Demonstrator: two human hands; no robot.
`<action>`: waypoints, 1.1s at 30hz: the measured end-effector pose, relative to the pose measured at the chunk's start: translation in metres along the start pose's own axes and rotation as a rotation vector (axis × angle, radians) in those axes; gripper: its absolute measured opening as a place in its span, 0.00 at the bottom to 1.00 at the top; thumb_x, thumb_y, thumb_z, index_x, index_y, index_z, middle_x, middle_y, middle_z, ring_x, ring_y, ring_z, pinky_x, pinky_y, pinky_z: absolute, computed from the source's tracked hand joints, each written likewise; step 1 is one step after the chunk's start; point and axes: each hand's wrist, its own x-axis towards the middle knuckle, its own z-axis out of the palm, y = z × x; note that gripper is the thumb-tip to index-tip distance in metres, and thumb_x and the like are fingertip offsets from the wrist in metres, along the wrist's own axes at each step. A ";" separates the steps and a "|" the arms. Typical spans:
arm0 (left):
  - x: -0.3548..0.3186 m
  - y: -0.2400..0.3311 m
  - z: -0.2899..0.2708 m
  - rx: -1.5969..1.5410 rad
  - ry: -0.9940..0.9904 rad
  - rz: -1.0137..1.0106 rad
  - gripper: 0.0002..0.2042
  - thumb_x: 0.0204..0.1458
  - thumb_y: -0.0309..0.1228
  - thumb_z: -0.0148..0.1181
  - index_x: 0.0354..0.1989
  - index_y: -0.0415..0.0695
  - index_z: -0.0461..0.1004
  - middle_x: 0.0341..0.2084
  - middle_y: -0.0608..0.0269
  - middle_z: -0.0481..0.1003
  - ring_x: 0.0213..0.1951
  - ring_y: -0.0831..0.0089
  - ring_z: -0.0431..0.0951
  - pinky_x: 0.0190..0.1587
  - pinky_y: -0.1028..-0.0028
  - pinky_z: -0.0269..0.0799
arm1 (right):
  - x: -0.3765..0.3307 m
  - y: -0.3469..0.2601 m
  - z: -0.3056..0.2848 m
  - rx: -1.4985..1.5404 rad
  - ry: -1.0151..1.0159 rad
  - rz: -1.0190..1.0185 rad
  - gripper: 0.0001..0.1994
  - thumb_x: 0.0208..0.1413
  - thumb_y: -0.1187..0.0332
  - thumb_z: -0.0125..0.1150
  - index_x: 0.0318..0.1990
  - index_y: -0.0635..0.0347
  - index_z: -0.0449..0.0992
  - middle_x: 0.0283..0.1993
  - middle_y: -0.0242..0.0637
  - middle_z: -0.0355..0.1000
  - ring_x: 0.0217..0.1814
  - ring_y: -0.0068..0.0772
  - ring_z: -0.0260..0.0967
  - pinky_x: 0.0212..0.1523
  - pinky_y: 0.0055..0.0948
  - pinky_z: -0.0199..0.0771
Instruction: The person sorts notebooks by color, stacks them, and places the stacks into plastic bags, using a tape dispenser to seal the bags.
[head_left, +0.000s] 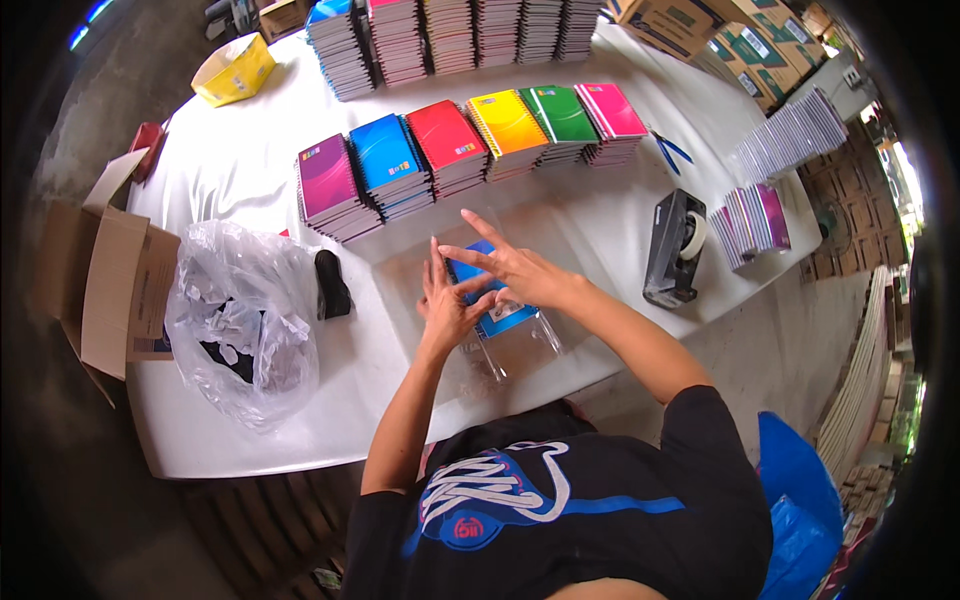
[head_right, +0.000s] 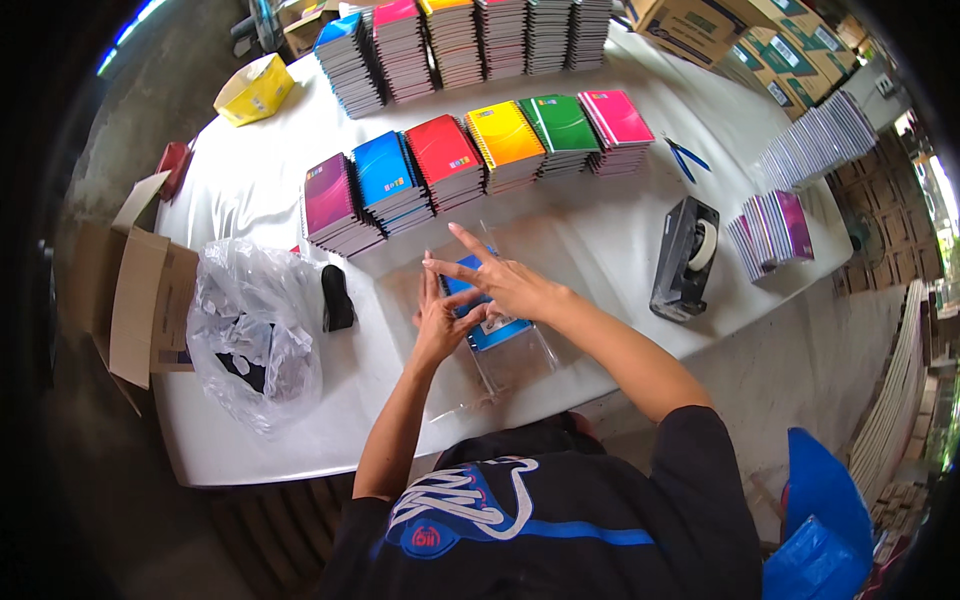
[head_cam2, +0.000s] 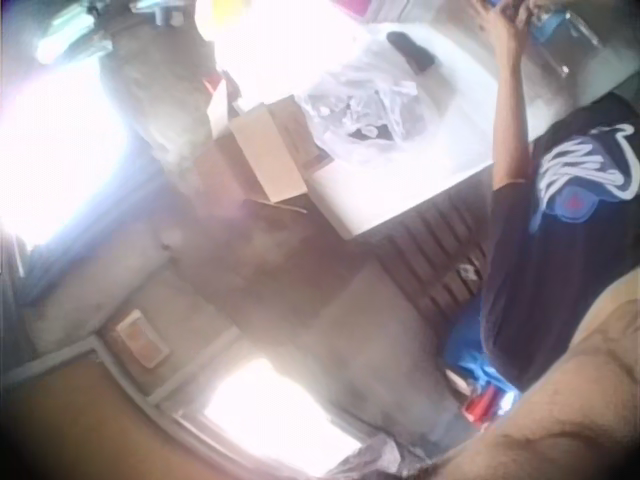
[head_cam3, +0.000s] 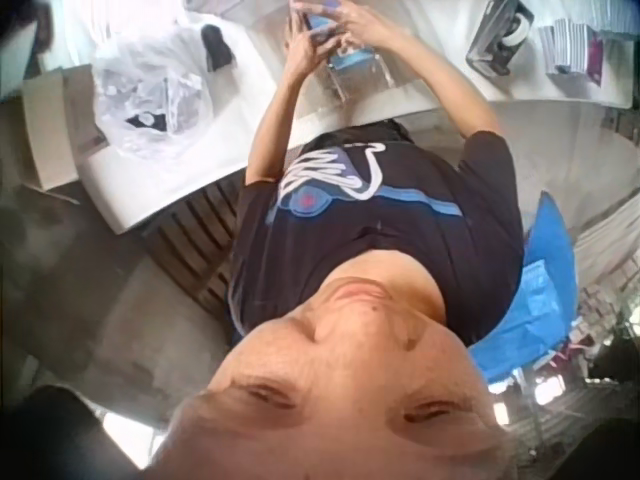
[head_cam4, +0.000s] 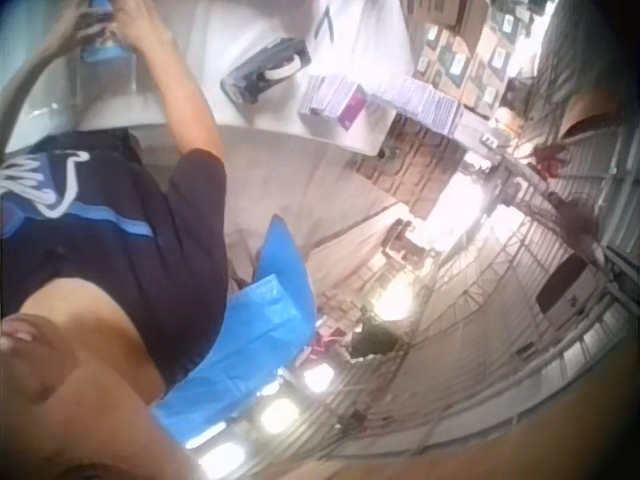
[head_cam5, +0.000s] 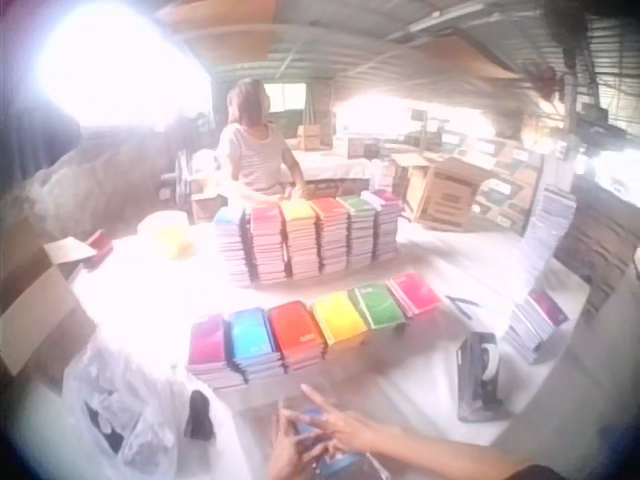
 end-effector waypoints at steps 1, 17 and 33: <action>0.004 0.000 -0.008 -0.023 0.038 0.077 0.22 0.39 0.51 0.66 0.46 0.68 0.76 0.68 0.58 0.29 0.65 0.43 0.44 0.50 0.37 0.56 | -0.002 0.001 0.001 0.032 0.024 0.011 0.52 0.32 0.83 0.65 0.65 0.27 0.48 0.72 0.42 0.28 0.52 0.54 0.66 0.44 0.41 0.77; 0.005 0.003 -0.012 -0.366 -0.023 0.069 0.28 0.35 0.42 0.72 0.51 0.62 0.73 0.67 0.48 0.25 0.62 0.50 0.58 0.58 0.62 0.62 | -0.244 0.073 -0.051 0.825 0.959 1.250 0.19 0.50 0.44 0.58 0.41 0.46 0.73 0.37 0.21 0.65 0.38 0.23 0.55 0.31 0.27 0.57; 0.006 -0.011 -0.005 -0.320 0.064 0.131 0.30 0.33 0.44 0.73 0.51 0.64 0.73 0.66 0.42 0.26 0.61 0.48 0.59 0.60 0.62 0.61 | -0.200 0.026 -0.023 0.361 1.021 0.907 0.09 0.49 0.68 0.63 0.40 0.54 0.80 0.36 0.34 0.72 0.35 0.18 0.65 0.28 0.25 0.67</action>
